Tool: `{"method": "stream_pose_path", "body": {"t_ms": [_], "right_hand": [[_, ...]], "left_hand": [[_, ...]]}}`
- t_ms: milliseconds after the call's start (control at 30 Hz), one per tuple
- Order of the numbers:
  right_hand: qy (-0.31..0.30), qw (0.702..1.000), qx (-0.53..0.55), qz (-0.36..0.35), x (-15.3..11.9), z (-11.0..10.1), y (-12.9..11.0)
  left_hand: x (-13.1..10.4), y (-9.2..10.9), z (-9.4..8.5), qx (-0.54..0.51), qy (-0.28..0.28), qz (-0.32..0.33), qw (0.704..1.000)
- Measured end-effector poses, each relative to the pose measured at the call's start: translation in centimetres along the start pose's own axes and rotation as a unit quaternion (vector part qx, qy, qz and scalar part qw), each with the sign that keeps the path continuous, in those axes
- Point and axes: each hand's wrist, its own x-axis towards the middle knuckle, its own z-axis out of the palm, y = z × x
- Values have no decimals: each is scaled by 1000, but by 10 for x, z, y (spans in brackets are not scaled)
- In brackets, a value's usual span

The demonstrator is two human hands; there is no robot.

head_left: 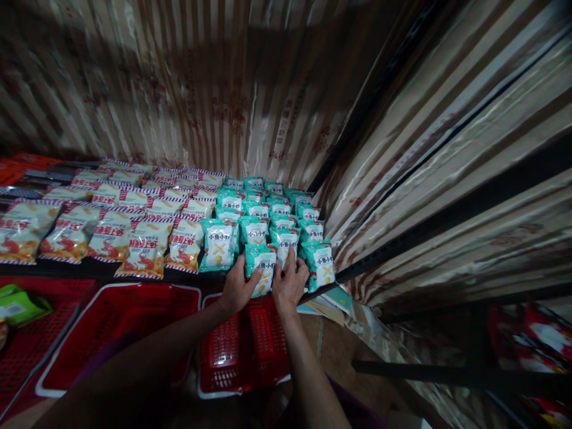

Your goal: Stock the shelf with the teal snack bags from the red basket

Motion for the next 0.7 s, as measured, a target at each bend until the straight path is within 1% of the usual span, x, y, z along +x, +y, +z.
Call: {"method": "stream_pose_path", "body": {"t_ms": [167, 333, 500, 600, 700], "right_hand": [[-8, 1000, -11, 11, 0, 0, -1], [-9, 1000, -18, 7, 2, 1, -2], [-27, 999, -29, 28, 3, -3, -4], [-32, 998, -32, 38, 3, -5, -4], [-28, 998, -34, 33, 3, -4, -4]], "left_hand": [[0, -1, 1, 4, 11, 11, 1000], [1, -2, 1, 5, 5, 14, 1000], [1, -2, 0, 16, -3, -3, 1000], [1, -3, 1, 24, -1, 0, 1000], [0, -3, 2, 23, 0, 5, 1000]]}}
